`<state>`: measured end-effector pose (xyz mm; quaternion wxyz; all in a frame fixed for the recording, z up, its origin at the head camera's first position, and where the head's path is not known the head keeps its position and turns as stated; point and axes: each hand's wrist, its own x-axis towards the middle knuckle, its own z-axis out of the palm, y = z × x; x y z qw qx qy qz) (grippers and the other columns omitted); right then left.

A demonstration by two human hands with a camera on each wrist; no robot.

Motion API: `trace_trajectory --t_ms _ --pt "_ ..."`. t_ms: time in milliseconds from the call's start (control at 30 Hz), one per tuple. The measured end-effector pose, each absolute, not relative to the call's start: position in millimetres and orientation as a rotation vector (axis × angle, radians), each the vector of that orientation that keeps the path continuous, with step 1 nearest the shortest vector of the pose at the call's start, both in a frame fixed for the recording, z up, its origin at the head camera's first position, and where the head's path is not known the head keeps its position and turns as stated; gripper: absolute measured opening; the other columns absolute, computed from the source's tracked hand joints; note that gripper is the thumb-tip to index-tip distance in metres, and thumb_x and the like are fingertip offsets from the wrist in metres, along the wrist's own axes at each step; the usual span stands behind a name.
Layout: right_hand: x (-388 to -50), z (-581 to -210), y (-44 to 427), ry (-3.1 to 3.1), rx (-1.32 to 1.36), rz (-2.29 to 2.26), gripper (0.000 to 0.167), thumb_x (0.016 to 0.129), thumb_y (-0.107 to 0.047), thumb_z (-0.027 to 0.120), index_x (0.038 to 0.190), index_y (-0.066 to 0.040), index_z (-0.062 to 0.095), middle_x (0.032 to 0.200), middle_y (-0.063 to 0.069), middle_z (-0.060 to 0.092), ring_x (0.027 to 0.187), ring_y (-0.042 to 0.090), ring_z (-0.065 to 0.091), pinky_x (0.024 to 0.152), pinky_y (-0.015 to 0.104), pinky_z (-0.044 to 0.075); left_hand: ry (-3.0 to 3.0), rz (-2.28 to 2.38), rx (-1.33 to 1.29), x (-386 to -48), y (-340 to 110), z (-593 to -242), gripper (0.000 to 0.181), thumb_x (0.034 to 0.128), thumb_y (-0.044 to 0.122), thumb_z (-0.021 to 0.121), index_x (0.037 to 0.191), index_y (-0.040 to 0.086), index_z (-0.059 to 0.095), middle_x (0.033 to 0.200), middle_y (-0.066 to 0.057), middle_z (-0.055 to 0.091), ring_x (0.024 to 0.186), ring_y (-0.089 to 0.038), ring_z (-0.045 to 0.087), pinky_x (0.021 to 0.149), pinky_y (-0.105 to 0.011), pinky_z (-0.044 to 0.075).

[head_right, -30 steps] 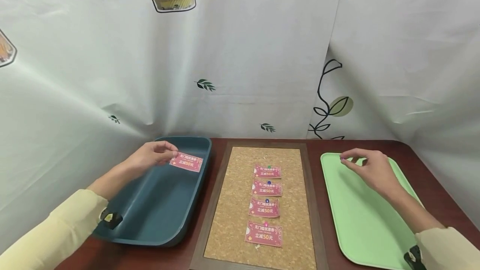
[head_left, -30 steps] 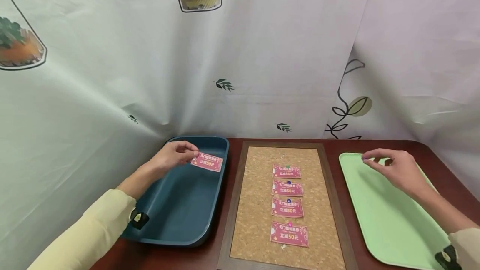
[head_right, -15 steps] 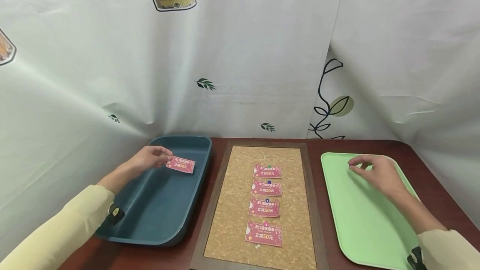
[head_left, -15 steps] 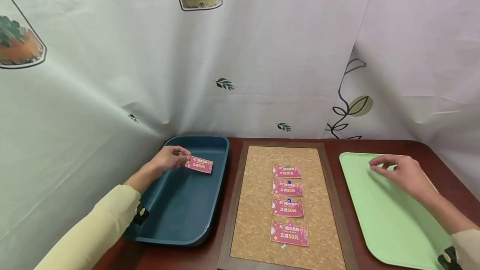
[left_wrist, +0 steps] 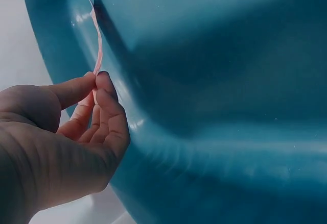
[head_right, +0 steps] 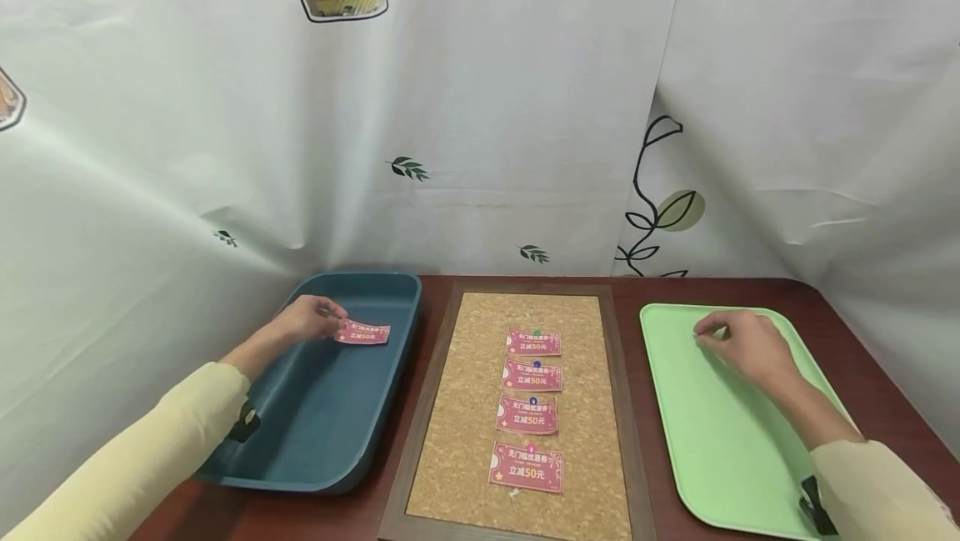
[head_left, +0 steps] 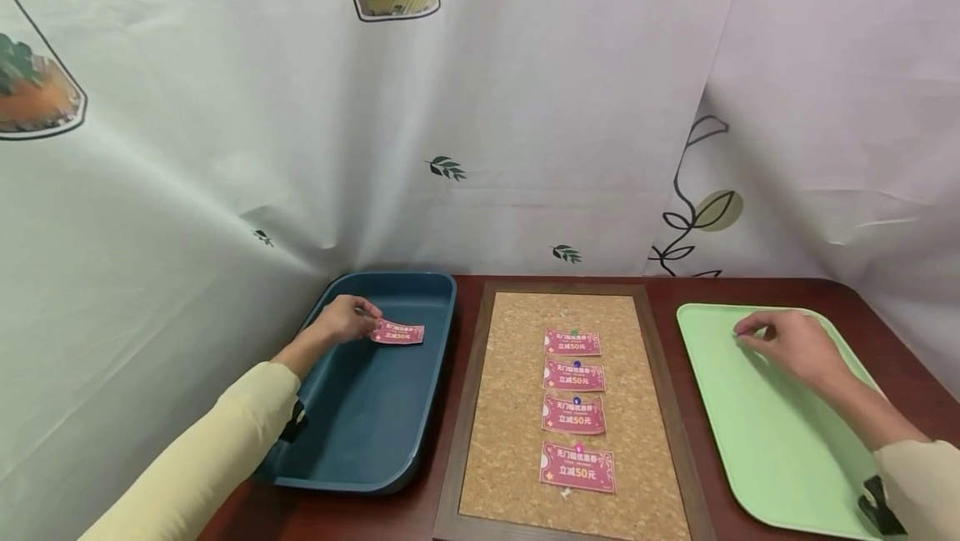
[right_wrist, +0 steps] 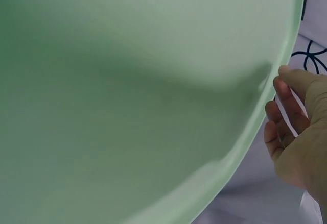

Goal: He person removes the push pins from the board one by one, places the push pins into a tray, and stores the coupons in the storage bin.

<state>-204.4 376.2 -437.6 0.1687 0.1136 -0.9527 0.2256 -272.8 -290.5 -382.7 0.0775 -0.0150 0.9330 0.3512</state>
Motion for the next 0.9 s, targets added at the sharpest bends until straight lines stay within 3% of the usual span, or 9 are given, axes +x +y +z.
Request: trace_trajectory --t_ms 367,633,900 --pt "-209.6 -437.1 381.7 -2.775 0.279 0.621 0.008 0.086 -0.006 0.085 0.092 -0.010 0.080 0.078 0.001 0.073 0.070 0.008 0.060 0.058 0.034 0.044 2.842 0.989 -0.109 -276.6 -289.8 -388.9 0.011 0.1010 0.000 0.066 0.110 -0.006 0.070 0.096 -0.016 0.072 0.080 -0.020 0.066 0.074 -0.037 0.057" --pt "-211.4 -441.4 389.5 -2.714 0.307 0.563 0.012 0.081 -0.006 0.088 0.089 -0.012 0.081 0.077 -0.002 0.073 0.067 -0.008 0.050 0.058 0.033 0.043 2.862 0.996 -0.126 -277.7 -291.7 -388.7 0.011 0.0999 0.000 0.067 0.109 -0.006 0.069 0.097 -0.017 0.073 0.080 -0.020 0.068 0.078 -0.042 0.058" --pt "-212.6 -441.9 390.7 -2.725 0.298 0.570 0.011 0.083 -0.006 0.088 0.091 -0.011 0.082 0.079 0.000 0.074 0.067 -0.002 0.054 0.059 0.033 0.043 2.882 0.990 -0.139 -279.9 -294.3 -390.6 0.011 0.1012 0.001 0.066 0.110 -0.005 0.068 0.099 -0.018 0.073 0.085 -0.023 0.069 0.076 -0.038 0.058"
